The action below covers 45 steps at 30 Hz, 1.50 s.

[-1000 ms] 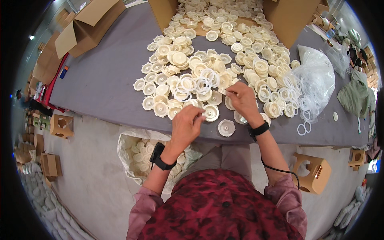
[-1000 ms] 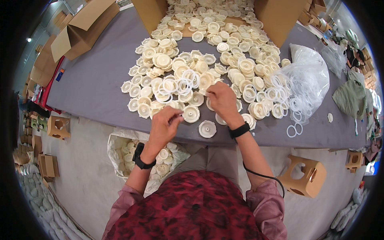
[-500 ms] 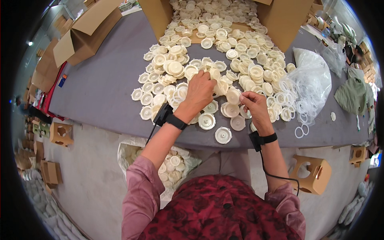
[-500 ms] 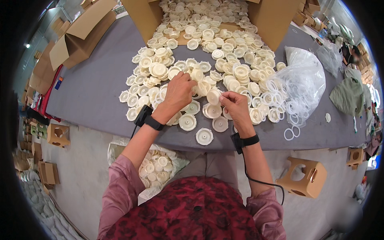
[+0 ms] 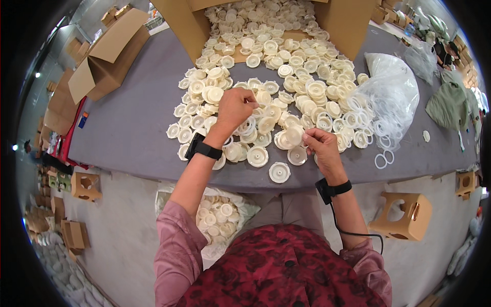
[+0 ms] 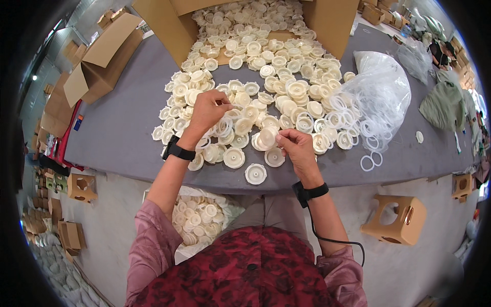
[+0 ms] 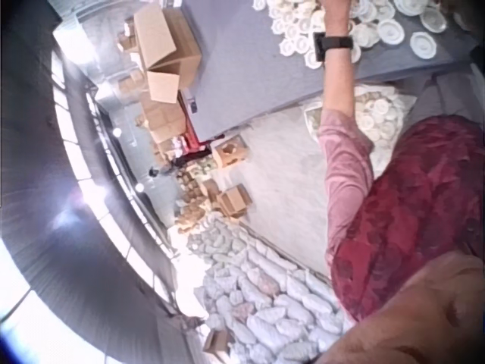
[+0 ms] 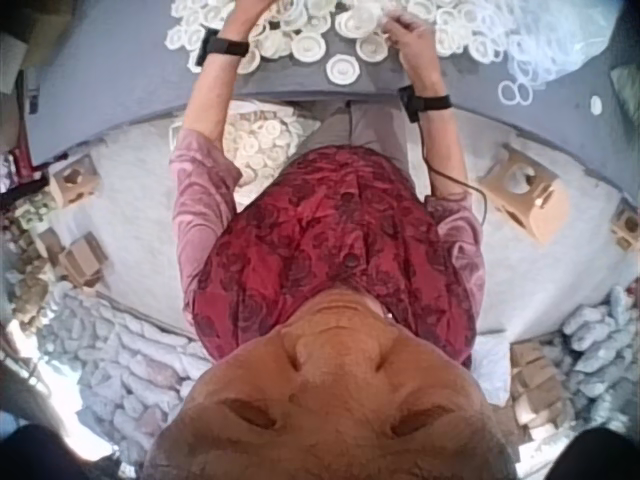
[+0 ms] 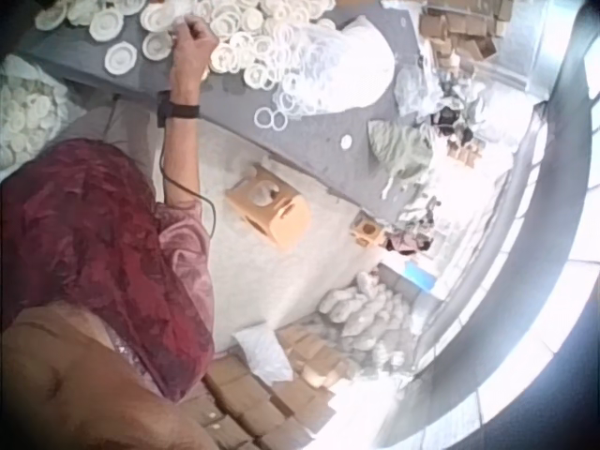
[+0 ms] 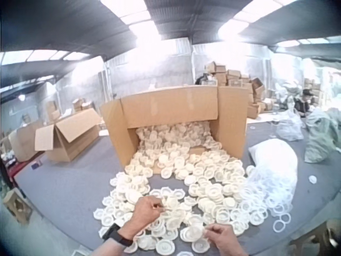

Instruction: The person is manually assembling small white plastic circular components and placing them into a bag.

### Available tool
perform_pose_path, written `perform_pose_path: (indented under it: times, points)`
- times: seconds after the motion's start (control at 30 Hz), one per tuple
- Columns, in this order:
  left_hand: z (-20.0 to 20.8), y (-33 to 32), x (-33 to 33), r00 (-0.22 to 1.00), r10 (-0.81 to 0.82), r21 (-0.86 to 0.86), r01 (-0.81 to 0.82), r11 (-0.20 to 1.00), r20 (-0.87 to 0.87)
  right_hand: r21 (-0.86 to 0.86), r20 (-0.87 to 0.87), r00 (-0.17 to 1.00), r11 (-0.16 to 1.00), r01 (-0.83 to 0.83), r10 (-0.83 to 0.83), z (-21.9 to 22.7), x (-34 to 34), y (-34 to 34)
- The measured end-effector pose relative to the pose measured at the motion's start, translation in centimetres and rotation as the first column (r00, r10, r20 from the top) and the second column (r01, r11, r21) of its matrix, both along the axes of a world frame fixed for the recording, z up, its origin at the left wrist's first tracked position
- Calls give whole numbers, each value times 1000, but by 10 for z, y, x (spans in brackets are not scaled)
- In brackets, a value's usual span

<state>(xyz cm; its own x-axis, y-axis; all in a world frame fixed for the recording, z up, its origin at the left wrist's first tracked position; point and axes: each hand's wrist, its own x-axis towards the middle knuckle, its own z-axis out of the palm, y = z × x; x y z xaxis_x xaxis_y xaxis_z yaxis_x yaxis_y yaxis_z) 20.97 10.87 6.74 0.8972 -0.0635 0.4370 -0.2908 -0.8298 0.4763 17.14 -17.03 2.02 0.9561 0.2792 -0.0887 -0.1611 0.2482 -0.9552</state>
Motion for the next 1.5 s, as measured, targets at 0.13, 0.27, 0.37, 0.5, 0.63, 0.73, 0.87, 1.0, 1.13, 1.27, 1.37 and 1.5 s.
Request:
perform_pose_path:
  times: [0.13, 0.27, 0.37, 0.5, 0.63, 0.73, 0.87, 1.0, 1.13, 1.27, 1.37, 1.5]
  points:
    - [9, 3, -14, 993, 3, -316, -40, 948, -117, 37, -2, 1000, 999, -28, 28, 0, -12, 4]
    - [8, -14, -39, 986, -35, -483, -50, 874, -165, 122, -10, 1000, 992, -14, 15, 3, -27, 11]
    - [5, -47, -73, 990, -50, -508, -24, 861, -130, 169, -13, 1000, 986, 9, -6, 8, -42, 20]
    - [-10, -81, -112, 991, -95, -564, 28, 825, -90, 203, 3, 998, 977, 60, -62, 8, -60, 29]
    - [-24, -94, -136, 991, -130, -485, 135, 864, 44, 219, 32, 994, 971, 97, -107, 7, -78, 31]
    - [-24, -101, -150, 983, -149, -425, 181, 887, 109, 231, 44, 992, 968, 102, -115, 5, -90, 30]
    - [-25, -106, -158, 968, -130, -274, 187, 943, 214, 228, 66, 996, 972, 49, -66, 0, -97, 28]
    - [-20, -112, -167, 955, -92, -116, 129, 985, 282, 235, 54, 997, 971, 36, -50, 2, -104, 30]
    - [-25, -116, -173, 942, -81, -56, 105, 993, 326, 279, 37, 998, 960, 35, -47, 4, -109, 28]
    - [-24, -120, -178, 941, -61, -37, 78, 996, 333, 215, 103, 993, 976, 39, -62, 1, -112, 28]
    - [-19, -119, -182, 948, -81, -131, 127, 983, 309, 213, 43, 994, 973, 89, -100, 3, -113, 25]
    - [-35, -110, -191, 985, -56, -544, 137, 828, 163, 157, 125, 989, 986, 63, -83, 2, -116, 22]
